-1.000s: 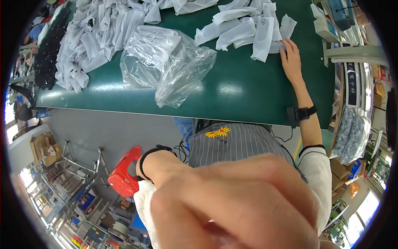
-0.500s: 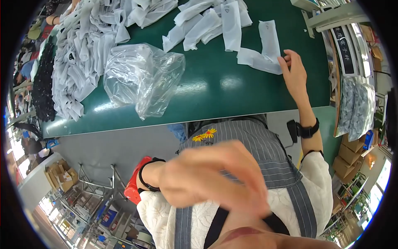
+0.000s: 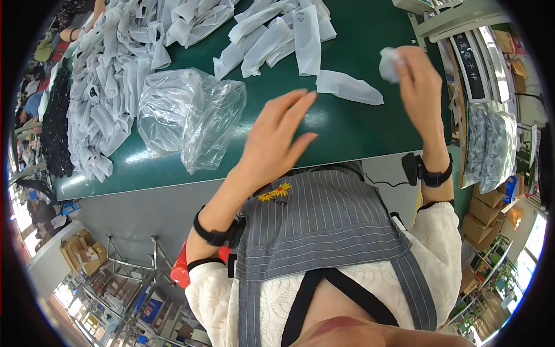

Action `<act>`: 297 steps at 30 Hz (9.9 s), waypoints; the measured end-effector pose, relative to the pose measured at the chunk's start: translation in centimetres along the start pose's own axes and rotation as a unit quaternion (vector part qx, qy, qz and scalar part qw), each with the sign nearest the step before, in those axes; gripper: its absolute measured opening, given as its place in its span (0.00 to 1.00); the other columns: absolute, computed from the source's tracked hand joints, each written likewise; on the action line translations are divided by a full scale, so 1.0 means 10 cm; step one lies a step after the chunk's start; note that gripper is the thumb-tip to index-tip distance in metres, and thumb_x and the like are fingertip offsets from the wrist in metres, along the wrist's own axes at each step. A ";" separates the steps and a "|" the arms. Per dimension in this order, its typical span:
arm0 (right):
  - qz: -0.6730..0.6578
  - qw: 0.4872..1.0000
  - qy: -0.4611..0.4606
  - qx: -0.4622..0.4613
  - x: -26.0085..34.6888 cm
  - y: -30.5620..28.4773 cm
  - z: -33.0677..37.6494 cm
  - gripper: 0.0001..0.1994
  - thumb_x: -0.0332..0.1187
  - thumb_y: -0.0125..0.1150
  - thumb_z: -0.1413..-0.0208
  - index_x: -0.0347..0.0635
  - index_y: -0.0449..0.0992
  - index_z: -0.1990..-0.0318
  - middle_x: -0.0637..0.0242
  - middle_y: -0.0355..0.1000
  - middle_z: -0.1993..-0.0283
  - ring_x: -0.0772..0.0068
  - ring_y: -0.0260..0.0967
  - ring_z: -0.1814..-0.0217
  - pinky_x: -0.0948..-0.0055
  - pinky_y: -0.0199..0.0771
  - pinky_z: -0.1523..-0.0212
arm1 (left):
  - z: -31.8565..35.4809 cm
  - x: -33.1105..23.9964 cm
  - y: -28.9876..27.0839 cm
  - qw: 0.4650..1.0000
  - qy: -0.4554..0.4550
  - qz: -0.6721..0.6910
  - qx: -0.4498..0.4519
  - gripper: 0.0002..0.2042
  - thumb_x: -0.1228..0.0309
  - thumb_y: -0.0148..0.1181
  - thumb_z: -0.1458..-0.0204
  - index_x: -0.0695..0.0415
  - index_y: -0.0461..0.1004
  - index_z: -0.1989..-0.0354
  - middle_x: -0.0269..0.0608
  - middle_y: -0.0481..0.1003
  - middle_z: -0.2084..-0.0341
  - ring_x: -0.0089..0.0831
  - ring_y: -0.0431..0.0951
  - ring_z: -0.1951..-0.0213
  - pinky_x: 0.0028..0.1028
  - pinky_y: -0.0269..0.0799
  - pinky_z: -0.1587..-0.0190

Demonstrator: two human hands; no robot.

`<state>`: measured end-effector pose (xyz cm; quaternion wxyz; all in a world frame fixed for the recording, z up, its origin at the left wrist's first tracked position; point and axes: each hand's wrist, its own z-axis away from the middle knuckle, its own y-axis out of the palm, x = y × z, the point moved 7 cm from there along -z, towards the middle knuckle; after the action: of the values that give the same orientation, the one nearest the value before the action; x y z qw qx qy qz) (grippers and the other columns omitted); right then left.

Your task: The person packages items by hand, picking up white foam sleeves, inserting black objects into them, and folding the sleeves. They then place the sleeved objects into a clear plastic bag and set the bag on a scale.

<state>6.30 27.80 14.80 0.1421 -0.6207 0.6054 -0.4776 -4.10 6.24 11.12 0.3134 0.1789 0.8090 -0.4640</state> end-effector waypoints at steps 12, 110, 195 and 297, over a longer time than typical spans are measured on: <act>-0.326 0.910 0.202 0.157 -0.11 1.00 0.33 0.09 0.34 0.58 0.41 0.38 0.72 0.60 0.67 0.67 0.69 0.77 0.66 0.69 0.76 0.66 0.65 | 0.56 0.44 0.34 0.992 -0.115 -0.025 -0.039 0.26 0.77 0.64 0.55 0.58 0.66 0.44 0.50 0.75 0.60 0.48 0.78 0.65 0.39 0.73 0.65; -0.079 0.967 -0.140 0.199 0.61 1.65 -0.64 0.11 0.30 0.54 0.42 0.41 0.68 0.52 0.59 0.72 0.59 0.58 0.74 0.66 0.66 0.77 0.62 | 0.49 0.61 0.53 0.992 -0.034 -0.106 0.062 0.37 0.57 0.73 0.69 0.63 0.67 0.48 0.47 0.68 0.52 0.44 0.67 0.50 0.41 0.60 0.44; -0.245 0.909 -0.088 0.327 0.67 1.73 0.53 0.26 0.33 0.65 0.50 0.44 0.68 0.42 0.57 0.62 0.41 0.53 0.59 0.41 0.59 0.59 0.43 | 0.60 0.89 0.20 0.994 -0.091 -0.062 -0.022 0.40 0.60 0.79 0.74 0.59 0.64 0.49 0.50 0.63 0.48 0.51 0.64 0.44 0.44 0.64 0.44; -0.013 0.988 -0.062 0.144 0.41 2.14 -0.16 0.14 0.40 0.64 0.48 0.42 0.69 0.63 0.61 0.70 0.65 0.56 0.72 0.67 0.60 0.70 0.66 | 0.28 0.80 0.29 0.959 -0.249 0.089 0.106 0.08 0.79 0.52 0.43 0.63 0.72 0.56 0.46 0.74 0.64 0.38 0.78 0.64 0.29 0.73 0.61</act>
<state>-8.90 19.99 1.18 0.2611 -0.6298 0.5123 -0.5223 -7.43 5.27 2.83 0.5236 0.1613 0.6324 -0.5476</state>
